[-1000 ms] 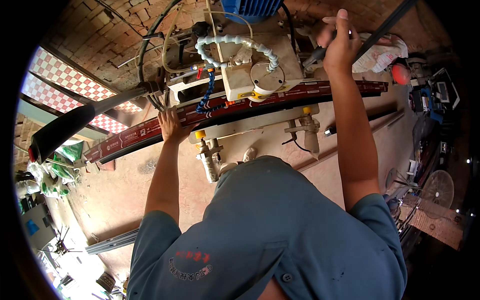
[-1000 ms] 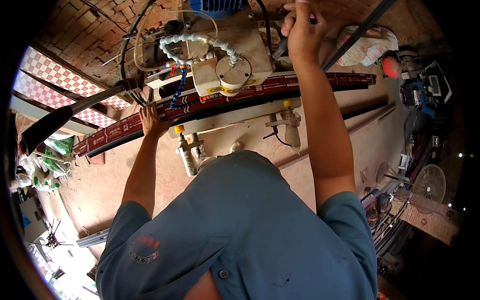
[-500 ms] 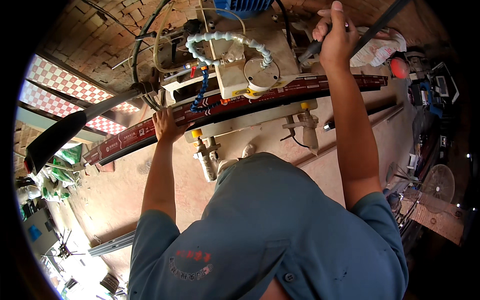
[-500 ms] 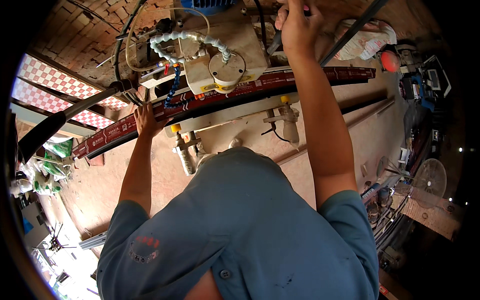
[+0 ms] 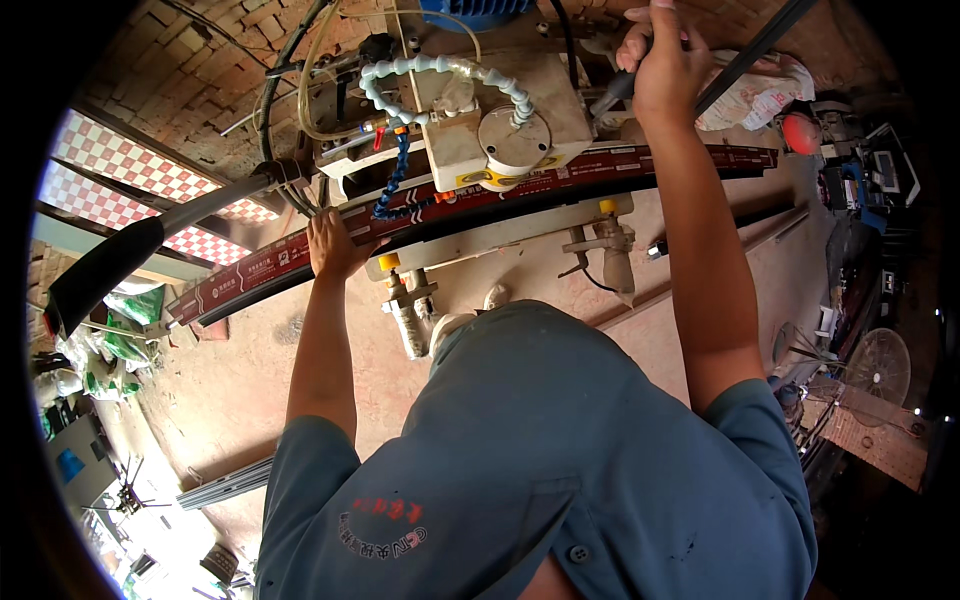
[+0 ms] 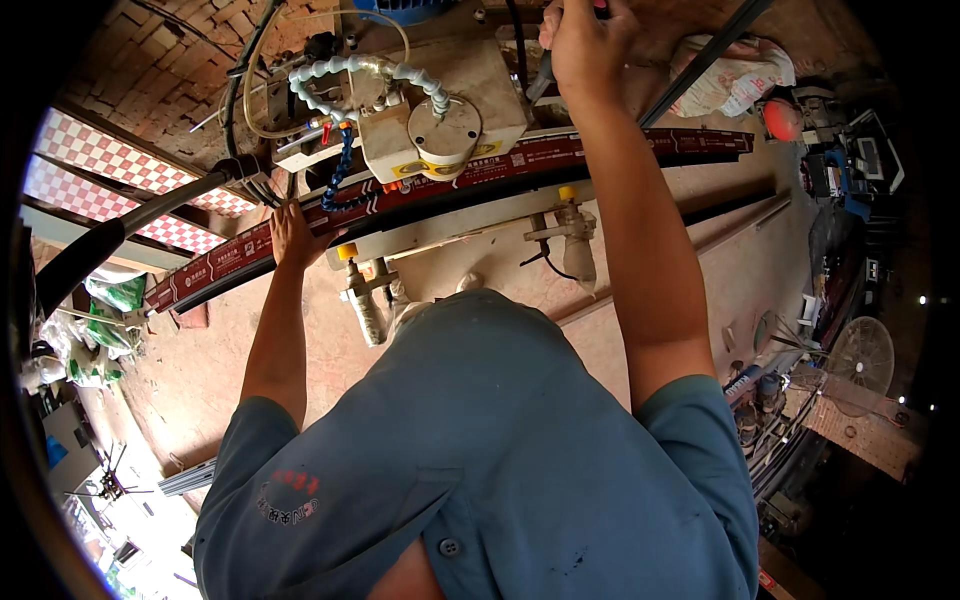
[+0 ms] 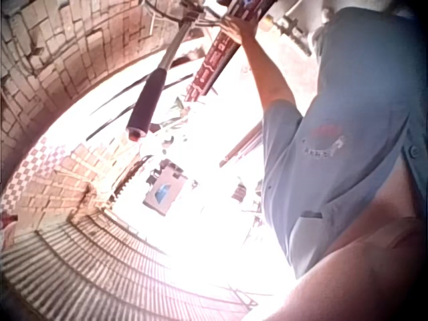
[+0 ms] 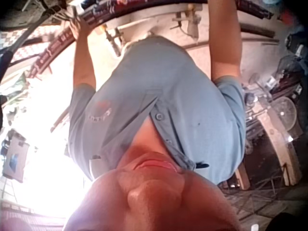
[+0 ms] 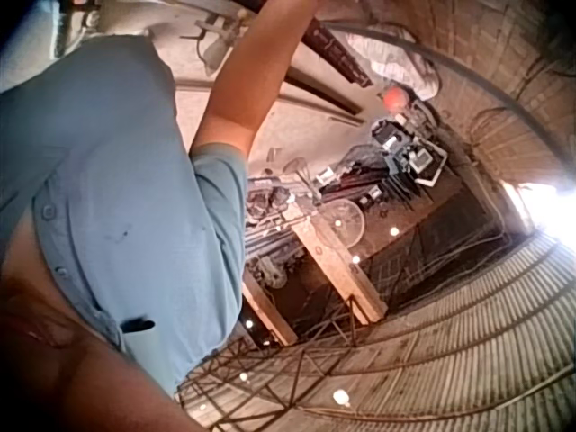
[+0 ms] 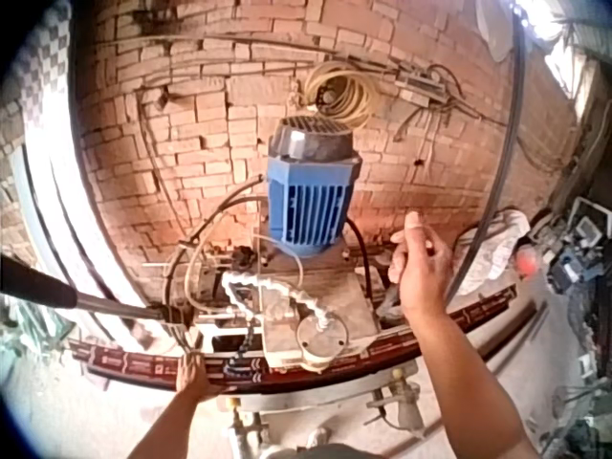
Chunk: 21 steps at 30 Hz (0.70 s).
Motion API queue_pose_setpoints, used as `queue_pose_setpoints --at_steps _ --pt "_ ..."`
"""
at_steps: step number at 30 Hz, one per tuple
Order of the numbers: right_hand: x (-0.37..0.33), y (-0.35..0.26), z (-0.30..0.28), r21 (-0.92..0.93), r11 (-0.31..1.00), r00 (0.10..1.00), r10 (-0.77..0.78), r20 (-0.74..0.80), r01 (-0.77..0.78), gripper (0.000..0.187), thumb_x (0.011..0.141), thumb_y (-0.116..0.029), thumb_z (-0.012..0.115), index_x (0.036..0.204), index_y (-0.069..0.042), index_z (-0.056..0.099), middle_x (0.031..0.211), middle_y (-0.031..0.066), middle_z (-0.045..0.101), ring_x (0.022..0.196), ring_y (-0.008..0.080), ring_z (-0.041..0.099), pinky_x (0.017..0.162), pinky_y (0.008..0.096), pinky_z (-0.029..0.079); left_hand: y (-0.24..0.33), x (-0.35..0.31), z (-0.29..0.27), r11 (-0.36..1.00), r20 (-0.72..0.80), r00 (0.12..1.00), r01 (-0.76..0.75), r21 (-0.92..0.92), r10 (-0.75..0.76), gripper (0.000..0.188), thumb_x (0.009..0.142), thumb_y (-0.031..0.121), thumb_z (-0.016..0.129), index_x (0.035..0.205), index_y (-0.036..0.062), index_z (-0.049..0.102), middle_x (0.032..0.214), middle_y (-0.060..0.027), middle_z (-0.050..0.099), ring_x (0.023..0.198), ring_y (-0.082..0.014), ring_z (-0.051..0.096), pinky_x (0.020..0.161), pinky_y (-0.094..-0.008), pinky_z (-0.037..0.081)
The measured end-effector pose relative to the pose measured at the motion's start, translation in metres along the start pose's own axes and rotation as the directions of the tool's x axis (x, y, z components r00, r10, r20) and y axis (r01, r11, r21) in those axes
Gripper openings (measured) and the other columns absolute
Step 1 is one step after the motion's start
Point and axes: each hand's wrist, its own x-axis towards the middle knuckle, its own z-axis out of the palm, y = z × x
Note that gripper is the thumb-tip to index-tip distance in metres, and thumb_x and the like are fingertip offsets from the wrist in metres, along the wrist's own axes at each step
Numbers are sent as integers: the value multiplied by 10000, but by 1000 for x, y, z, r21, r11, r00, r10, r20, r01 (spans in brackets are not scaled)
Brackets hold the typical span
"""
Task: The person operates a metal cutting machine to cut a long metal profile. They position the profile, lower the cutting head, and guide the machine along the length of the material. The person then removes the cut piece and prepares the next profile for cutting.
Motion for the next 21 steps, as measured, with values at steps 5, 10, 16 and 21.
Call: queue_pose_setpoints --at_steps 5,10,16,21 --pt "-2 -6 2 -7 1000 1000 23 -3 -23 401 985 -385 615 792 -34 593 533 0 450 424 102 408 404 259 331 3 -2 -8 1000 15 1000 7 10 -7 960 619 698 802 1184 -20 506 1262 -172 556 1264 -339 445 1098 -452 337" --pt "-2 -3 -5 12 999 999 47 -18 -47 402 984 -384 617 789 -34 590 534 4 446 425 105 407 407 260 330 2 1 -9 1000 21 1000 -6 9 6 966 624 711 791 1182 -25 508 1258 -173 557 1254 -341 454 1097 -454 342" --pt "-8 -12 0 1 998 997 71 -40 -71 410 983 -396 617 779 -42 582 544 1 451 440 105 419 416 257 333 -4 -1 0 997 -39 998 -54 56 57 977 641 726 766 1190 -28 476 1166 -178 554 1195 -359 470 1100 -481 326" --pt "-8 -11 -2 -32 999 999 40 -22 -40 419 987 -406 608 772 -47 577 547 -1 453 442 98 420 415 257 335 -3 2 0 998 -6 999 -42 38 43 964 638 718 774 1178 -25 481 1150 -179 557 1161 -357 482 1064 -476 351"
